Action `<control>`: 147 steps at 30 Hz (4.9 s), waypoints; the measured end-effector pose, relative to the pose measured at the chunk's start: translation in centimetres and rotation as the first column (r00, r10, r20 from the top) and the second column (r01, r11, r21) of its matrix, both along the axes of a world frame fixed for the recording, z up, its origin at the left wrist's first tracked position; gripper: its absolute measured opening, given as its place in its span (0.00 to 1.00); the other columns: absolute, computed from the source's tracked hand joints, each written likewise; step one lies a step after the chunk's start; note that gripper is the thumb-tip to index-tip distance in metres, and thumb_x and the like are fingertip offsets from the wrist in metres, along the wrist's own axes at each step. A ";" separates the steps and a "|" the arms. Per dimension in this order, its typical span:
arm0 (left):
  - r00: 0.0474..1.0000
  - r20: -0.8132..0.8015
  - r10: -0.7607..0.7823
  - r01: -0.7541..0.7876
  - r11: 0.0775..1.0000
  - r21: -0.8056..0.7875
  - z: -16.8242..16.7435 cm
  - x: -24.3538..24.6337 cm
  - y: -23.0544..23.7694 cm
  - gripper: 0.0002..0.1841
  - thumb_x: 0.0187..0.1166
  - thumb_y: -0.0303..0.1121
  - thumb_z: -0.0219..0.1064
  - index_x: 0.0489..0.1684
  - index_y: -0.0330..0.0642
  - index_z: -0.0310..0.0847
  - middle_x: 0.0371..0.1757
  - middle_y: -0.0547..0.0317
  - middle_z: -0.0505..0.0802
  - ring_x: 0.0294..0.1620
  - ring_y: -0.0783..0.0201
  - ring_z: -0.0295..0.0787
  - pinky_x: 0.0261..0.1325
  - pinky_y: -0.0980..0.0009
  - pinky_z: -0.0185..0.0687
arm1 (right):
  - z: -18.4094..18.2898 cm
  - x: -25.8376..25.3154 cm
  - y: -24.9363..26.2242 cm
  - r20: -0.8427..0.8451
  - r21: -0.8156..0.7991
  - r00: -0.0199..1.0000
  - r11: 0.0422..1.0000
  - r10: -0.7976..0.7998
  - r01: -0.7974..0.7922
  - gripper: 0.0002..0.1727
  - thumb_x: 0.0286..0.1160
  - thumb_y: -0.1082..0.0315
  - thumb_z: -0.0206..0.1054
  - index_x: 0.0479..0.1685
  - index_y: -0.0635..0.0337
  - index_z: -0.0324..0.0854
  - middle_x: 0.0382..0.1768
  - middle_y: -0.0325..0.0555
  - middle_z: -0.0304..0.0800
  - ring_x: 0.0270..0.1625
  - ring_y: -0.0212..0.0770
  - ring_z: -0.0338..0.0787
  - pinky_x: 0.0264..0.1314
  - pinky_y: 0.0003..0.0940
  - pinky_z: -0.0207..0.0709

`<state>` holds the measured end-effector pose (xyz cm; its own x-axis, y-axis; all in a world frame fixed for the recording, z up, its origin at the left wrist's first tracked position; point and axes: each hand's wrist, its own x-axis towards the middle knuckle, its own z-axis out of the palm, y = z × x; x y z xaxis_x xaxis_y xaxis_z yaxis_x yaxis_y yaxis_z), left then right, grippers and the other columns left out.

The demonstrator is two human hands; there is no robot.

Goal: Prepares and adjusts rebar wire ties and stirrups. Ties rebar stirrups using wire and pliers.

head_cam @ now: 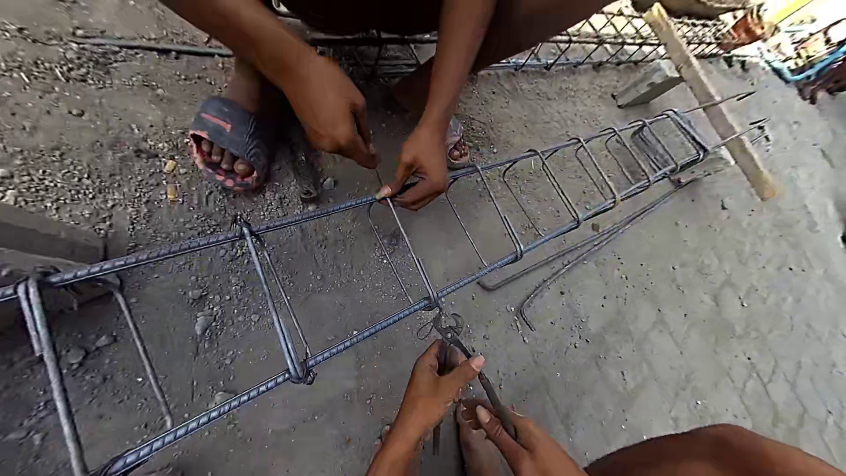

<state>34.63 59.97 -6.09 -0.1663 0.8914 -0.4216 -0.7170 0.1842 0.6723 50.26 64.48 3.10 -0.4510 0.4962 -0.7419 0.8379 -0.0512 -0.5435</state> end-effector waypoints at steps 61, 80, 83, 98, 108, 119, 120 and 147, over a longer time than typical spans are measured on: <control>0.067 -0.943 -0.326 -0.035 0.944 -0.329 4.8 -10.5 -0.4 0.18 0.88 0.48 0.60 0.46 0.45 0.91 0.29 0.56 0.92 0.29 0.56 0.89 0.35 0.52 0.81 | -9.6 -10.6 -1.6 -0.531 0.328 0.745 0.713 -0.404 0.620 0.23 0.94 0.57 0.48 0.33 0.57 0.84 0.25 0.29 0.91 0.26 0.22 0.87 0.32 0.22 0.81; 0.149 -0.886 -0.439 -0.104 0.884 -0.456 5.8 -10.6 0.6 0.21 0.85 0.56 0.61 0.38 0.49 0.89 0.26 0.61 0.90 0.29 0.58 0.88 0.34 0.50 0.76 | -9.5 -13.0 -4.3 -0.762 0.029 0.498 0.746 -0.414 0.665 0.21 0.90 0.63 0.53 0.26 0.57 0.84 0.21 0.30 0.88 0.26 0.24 0.88 0.36 0.23 0.85; 0.219 -0.844 -0.489 -0.112 0.847 -0.519 6.4 -10.7 1.0 0.22 0.84 0.57 0.62 0.33 0.49 0.89 0.24 0.62 0.88 0.29 0.59 0.85 0.35 0.51 0.74 | -10.0 -12.7 -3.5 -0.862 0.003 0.335 0.658 -0.380 0.753 0.23 0.94 0.62 0.45 0.29 0.55 0.81 0.26 0.35 0.91 0.34 0.33 0.94 0.48 0.34 0.91; 0.275 -0.743 -0.610 -0.083 0.755 -0.651 7.2 -11.2 2.3 0.23 0.85 0.59 0.60 0.32 0.50 0.86 0.25 0.62 0.85 0.32 0.58 0.83 0.39 0.50 0.72 | -9.0 -12.8 -2.9 -0.647 -0.290 0.340 0.633 -0.683 0.718 0.23 0.91 0.66 0.49 0.22 0.59 0.78 0.17 0.38 0.86 0.22 0.35 0.90 0.36 0.33 0.91; 0.257 -0.765 -0.591 -0.085 0.775 -0.627 6.6 -11.2 2.3 0.24 0.85 0.60 0.59 0.29 0.51 0.84 0.22 0.64 0.83 0.29 0.59 0.82 0.37 0.51 0.71 | -10.5 -13.0 -2.5 -0.693 -0.239 0.296 0.597 -0.657 0.766 0.23 0.92 0.64 0.47 0.25 0.60 0.80 0.22 0.40 0.90 0.29 0.36 0.93 0.43 0.34 0.90; 0.288 -0.732 -0.618 -0.049 0.753 -0.656 6.9 -11.1 2.3 0.26 0.85 0.61 0.57 0.30 0.49 0.84 0.24 0.61 0.84 0.31 0.57 0.83 0.37 0.50 0.72 | -5.8 -10.5 -0.1 -0.746 -0.131 0.372 0.670 -0.552 0.731 0.22 0.91 0.65 0.49 0.27 0.59 0.82 0.22 0.39 0.91 0.28 0.37 0.94 0.42 0.36 0.93; 0.289 -0.724 -0.626 -0.041 0.747 -0.663 7.0 -11.1 2.4 0.26 0.85 0.61 0.57 0.31 0.49 0.84 0.25 0.60 0.84 0.32 0.57 0.83 0.38 0.50 0.72 | -4.0 -9.7 0.4 -0.776 -0.125 0.361 0.687 -0.517 0.716 0.22 0.91 0.64 0.49 0.27 0.58 0.82 0.22 0.38 0.91 0.28 0.37 0.94 0.42 0.36 0.93; -0.219 -0.963 -0.159 -0.078 0.986 -0.145 3.3 -7.9 0.7 0.35 0.74 0.59 0.72 0.60 0.31 0.88 0.52 0.42 0.95 0.52 0.44 0.95 0.55 0.48 0.88 | 14.9 1.8 8.5 0.215 0.470 0.616 0.472 0.758 -0.746 0.24 0.87 0.53 0.61 0.38 0.70 0.85 0.31 0.66 0.89 0.38 0.69 0.92 0.41 0.64 0.80</control>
<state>26.74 60.70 -2.80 -0.4433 0.8873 0.1275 0.7967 0.3248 0.5098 52.04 72.94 18.05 -0.8369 0.2261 -0.4985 0.4152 0.8556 -0.3091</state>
